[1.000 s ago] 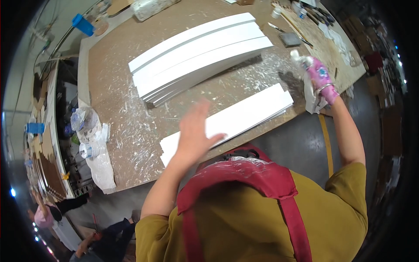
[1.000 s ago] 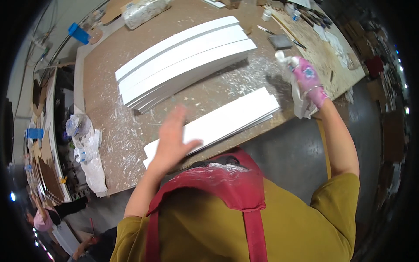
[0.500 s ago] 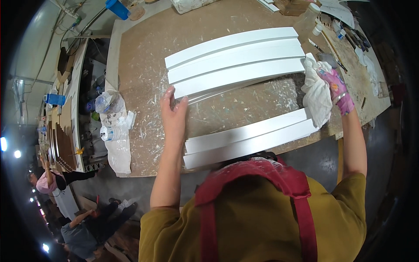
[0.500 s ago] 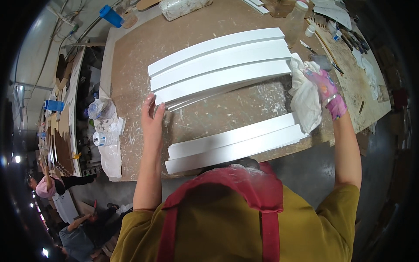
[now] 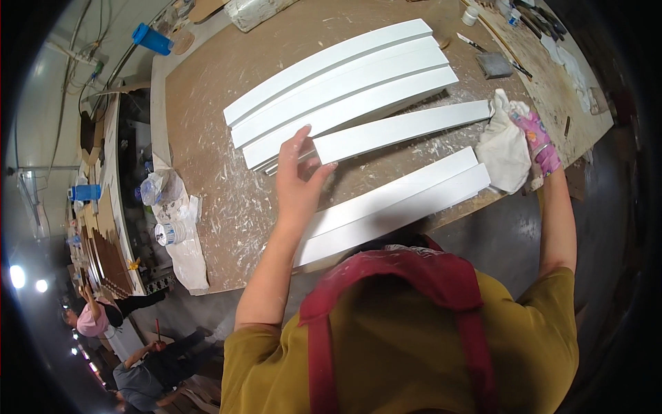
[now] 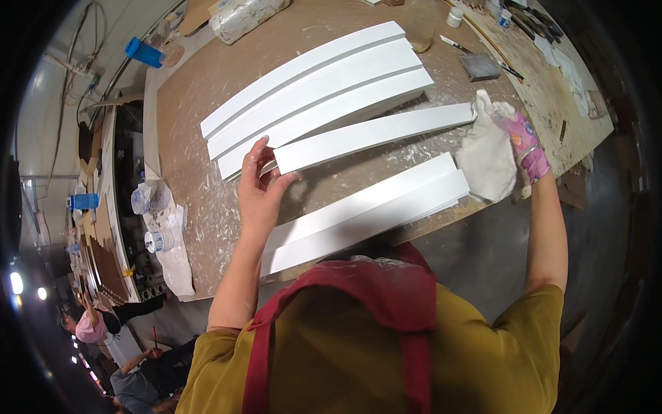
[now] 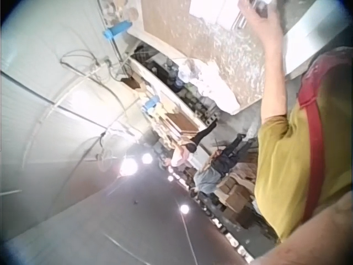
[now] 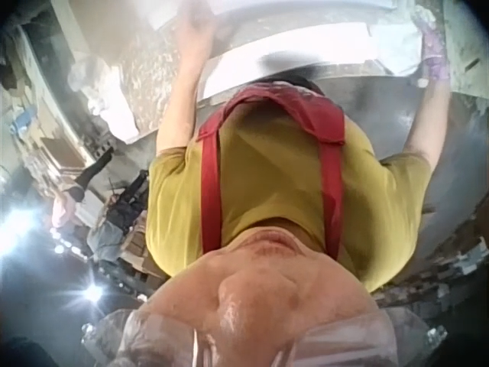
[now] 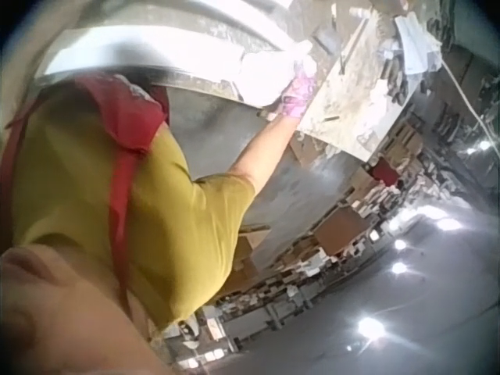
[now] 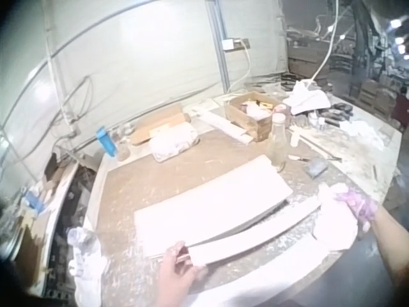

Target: The person wipes white boards with a cloth and liquid from a bottle, handling them one at a time on a table.

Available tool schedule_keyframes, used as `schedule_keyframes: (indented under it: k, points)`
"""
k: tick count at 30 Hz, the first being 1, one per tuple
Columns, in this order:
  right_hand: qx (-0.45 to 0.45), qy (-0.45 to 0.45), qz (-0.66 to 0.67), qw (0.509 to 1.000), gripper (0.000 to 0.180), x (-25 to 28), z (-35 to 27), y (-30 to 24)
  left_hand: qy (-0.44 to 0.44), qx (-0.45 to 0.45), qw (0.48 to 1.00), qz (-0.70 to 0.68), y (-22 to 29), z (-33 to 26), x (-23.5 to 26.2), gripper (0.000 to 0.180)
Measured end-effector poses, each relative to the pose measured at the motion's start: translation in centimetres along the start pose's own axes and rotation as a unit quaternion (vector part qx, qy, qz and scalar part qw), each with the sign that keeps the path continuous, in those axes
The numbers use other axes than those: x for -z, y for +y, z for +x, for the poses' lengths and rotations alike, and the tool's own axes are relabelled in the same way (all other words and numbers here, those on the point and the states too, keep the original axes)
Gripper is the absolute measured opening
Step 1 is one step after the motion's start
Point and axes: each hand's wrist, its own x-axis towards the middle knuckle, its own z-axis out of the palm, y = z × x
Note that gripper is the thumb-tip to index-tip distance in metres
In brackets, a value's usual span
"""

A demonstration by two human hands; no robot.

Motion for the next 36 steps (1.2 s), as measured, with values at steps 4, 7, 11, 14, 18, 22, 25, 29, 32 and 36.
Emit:
schedule_keyframes:
  k: [4,7,11,14,18,22,25,29,32,36]
  points:
    - [0.327,0.073,-0.386,0.860,0.029,-4.1,-4.3,-7.7,-0.048,-0.098,0.986,0.126,1.4,-0.3,-2.4,0.065]
    - [0.465,-0.007,-0.413,0.783,0.032,-17.5,-7.7,-14.9,-0.074,-0.150,0.979,0.114,1.9,-0.9,-2.8,0.063]
    - [0.525,-0.097,-0.428,0.729,0.034,-20.9,-7.4,-10.2,-0.127,-0.151,0.975,0.099,2.9,-0.6,-5.2,0.064]
    - [0.389,-0.008,-0.539,0.747,0.027,-11.3,-0.7,-4.4,-0.119,-0.079,0.984,0.105,1.1,-0.7,-5.1,0.064]
    - [0.222,0.163,-0.559,0.782,0.052,1.2,3.0,1.7,-0.162,-0.075,0.957,0.230,-2.7,-0.1,-4.5,0.060]
    - [0.317,0.192,-0.580,0.726,0.038,2.5,3.4,2.4,-0.177,-0.101,0.910,0.361,-5.3,1.6,-4.1,0.046]
    - [0.317,0.223,-0.324,0.863,0.039,6.0,5.9,3.6,-0.151,-0.173,0.868,0.441,-5.6,3.0,-3.8,0.046]
    - [0.084,0.233,0.093,0.965,0.044,9.9,6.5,-1.6,-0.252,-0.136,0.831,0.476,0.3,1.8,-4.9,0.032]
    - [0.083,0.177,0.266,0.944,0.044,9.3,7.2,-2.1,-0.221,-0.100,0.889,0.390,4.9,4.9,-6.5,0.015]
    - [0.093,0.114,0.437,0.887,0.042,2.4,6.0,-5.8,-0.158,-0.131,0.953,0.224,12.0,14.2,-10.7,0.024]
